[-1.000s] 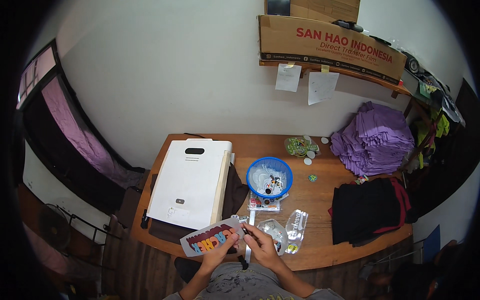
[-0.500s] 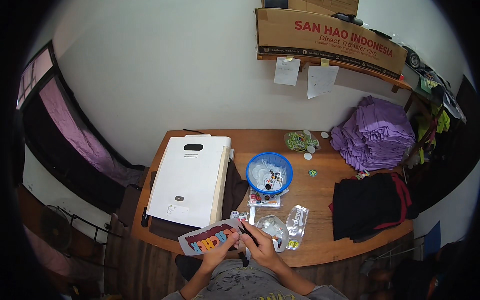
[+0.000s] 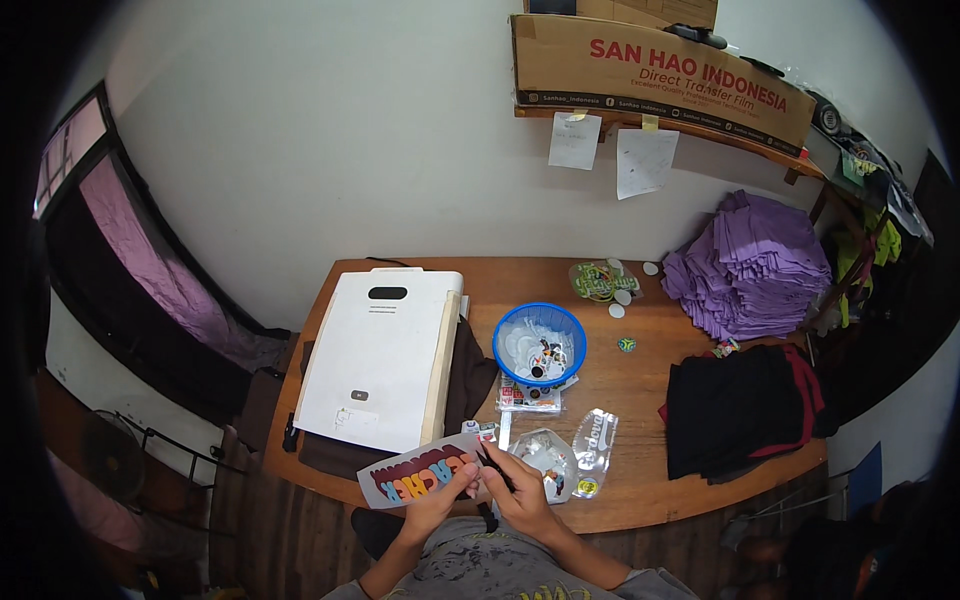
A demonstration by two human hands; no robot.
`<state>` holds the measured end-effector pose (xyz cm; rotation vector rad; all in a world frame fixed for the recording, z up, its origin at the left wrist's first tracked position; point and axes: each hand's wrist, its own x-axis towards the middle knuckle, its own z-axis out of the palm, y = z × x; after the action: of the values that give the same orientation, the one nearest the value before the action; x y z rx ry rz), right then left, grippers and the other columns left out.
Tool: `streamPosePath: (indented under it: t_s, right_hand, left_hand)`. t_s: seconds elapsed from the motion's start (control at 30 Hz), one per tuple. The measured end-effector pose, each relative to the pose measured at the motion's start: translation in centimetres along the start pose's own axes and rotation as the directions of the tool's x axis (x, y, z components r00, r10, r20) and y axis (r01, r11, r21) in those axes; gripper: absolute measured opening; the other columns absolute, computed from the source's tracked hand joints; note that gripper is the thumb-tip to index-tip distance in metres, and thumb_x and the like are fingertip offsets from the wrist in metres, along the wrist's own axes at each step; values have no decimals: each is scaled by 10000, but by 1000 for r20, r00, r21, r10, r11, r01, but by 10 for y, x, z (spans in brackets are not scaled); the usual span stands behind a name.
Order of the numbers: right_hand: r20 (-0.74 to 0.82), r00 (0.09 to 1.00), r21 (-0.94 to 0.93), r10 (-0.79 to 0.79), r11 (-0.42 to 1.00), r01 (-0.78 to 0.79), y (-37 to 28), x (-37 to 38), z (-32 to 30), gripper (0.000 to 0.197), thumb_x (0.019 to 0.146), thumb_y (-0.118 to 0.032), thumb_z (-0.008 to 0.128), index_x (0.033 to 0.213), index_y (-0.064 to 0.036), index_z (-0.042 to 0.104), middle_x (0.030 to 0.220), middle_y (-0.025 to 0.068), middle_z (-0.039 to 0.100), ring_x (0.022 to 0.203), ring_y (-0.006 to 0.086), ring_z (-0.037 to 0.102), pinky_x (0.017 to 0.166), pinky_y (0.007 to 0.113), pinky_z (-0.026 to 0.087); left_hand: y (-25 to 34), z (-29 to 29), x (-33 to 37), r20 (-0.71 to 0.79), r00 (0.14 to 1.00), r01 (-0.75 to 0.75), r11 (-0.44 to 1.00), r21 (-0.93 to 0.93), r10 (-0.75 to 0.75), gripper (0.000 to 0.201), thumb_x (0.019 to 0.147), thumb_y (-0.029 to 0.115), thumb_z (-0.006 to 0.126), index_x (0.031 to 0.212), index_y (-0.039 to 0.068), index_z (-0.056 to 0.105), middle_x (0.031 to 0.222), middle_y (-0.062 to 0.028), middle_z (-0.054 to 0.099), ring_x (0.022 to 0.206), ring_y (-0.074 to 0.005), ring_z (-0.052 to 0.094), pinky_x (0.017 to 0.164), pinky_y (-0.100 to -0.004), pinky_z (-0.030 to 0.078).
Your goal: Remove excess vinyl from a multi-colored heat transfer print using a weeding tool.
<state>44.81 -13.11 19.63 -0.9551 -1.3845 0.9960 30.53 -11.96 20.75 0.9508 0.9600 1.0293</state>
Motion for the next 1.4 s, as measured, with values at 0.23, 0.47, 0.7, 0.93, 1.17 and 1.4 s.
streamPosePath:
  t_s: [0.23, 0.47, 0.7, 0.93, 1.17, 1.4]
  right_hand:
    - [-37, 999, 4, 9, 1000, -9, 2, 1, 1, 342, 838, -49, 500, 1156, 69, 461, 1043, 203, 561, 930, 185, 550, 784, 268, 423]
    - [5, 1000, -28, 13, 1000, -12, 3, 0, -1, 335, 867, -56, 453, 1177, 70, 437, 1084, 137, 546, 964, 149, 516, 826, 255, 406]
    - [-11, 1000, 25, 28, 999, -28, 4, -1, -1, 347, 837, -50, 506, 1160, 68, 456, 1022, 179, 568, 890, 148, 544, 748, 246, 428]
    - [-28, 1000, 13, 14, 1000, -14, 3, -2, -1, 342, 837, -50, 507, 1150, 78, 460, 1015, 182, 571, 894, 153, 543, 754, 249, 427]
    - [-66, 998, -8, -9, 1000, 8, 0, -2, 2, 328, 840, -53, 506, 1137, 81, 472, 1003, 181, 575, 886, 154, 546, 754, 254, 427]
    - [-81, 997, -1, 8, 1000, -8, -3, -3, 2, 329, 841, -54, 507, 1142, 78, 472, 990, 178, 581, 872, 149, 547, 743, 248, 428]
  left_hand:
    - [2, 1, 0, -27, 999, 18, 1000, 4, -18, 155, 805, 111, 604, 921, 9, 594, 791, -7, 593, 674, -52, 542, 590, -164, 441]
    - [0, 0, 1, -20, 1000, 22, 1000, 0, -22, 183, 805, 115, 605, 950, 4, 592, 847, -19, 604, 728, -60, 561, 630, -169, 461]
    - [-4, -2, 1, -20, 999, 33, 999, -18, -33, 178, 806, 124, 606, 941, 9, 595, 849, -15, 605, 730, -55, 559, 632, -167, 460]
    - [1, 1, -1, -27, 1000, 13, 1000, 12, -12, 172, 803, 142, 612, 923, 18, 598, 830, -2, 602, 719, -49, 554, 616, -163, 448]
    - [-6, -4, 1, -14, 999, 30, 1000, 9, -30, 160, 792, 141, 627, 899, 23, 604, 815, 5, 602, 713, -44, 550, 609, -163, 438]
    - [-10, -6, 3, -21, 999, 40, 998, 41, -39, 153, 781, 141, 639, 884, 31, 611, 812, 4, 608, 711, -45, 551, 607, -167, 435]
